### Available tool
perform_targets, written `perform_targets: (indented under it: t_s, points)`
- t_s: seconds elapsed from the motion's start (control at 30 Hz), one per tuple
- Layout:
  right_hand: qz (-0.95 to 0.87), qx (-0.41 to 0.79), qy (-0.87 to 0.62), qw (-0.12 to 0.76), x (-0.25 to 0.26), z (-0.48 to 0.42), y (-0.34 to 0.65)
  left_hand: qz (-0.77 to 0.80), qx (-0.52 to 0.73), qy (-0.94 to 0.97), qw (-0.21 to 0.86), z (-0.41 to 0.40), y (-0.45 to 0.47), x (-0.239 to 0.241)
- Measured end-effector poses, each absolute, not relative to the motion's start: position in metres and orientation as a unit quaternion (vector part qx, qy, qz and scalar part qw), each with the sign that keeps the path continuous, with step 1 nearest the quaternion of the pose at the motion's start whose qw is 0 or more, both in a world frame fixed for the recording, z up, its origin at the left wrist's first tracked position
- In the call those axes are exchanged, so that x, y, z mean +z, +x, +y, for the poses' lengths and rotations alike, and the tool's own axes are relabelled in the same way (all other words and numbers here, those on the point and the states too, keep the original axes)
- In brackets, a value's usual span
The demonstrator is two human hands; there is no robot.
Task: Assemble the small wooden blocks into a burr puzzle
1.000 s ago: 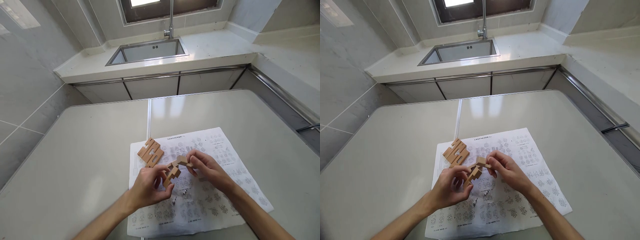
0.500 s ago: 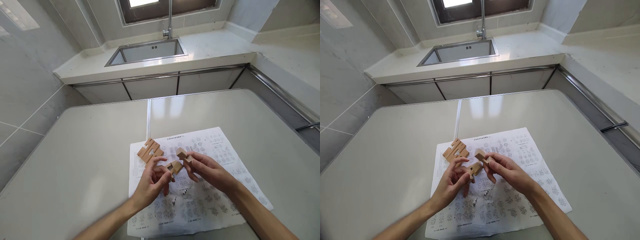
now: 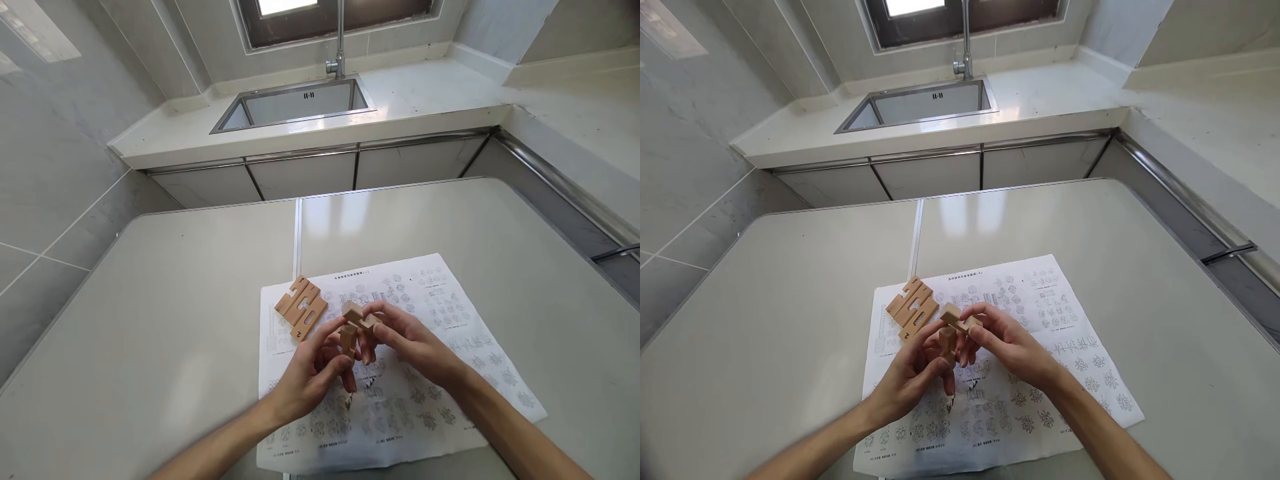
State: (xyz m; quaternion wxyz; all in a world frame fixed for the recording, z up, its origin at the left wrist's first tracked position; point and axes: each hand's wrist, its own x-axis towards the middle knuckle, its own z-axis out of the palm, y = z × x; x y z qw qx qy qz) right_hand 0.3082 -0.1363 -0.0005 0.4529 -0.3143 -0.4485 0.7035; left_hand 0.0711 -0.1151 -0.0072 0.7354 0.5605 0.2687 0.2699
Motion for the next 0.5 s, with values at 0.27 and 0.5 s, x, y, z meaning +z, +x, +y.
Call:
perform_targets:
  t_s: [0.27, 0.5]
  points:
    - [-0.447, 0.697, -0.323, 0.458, -0.0028, -0.1358, 0.3082, 0.301, 0.268, 0.483, 0.777, -0.1097, 0.0738, 0.0034]
    - [-0.485, 0.686, -0.331, 0.430, -0.0063, -0.1367, 0.3070, 0.296, 0.259, 0.465, 0.793, -0.1092, 0.0743, 0.0048]
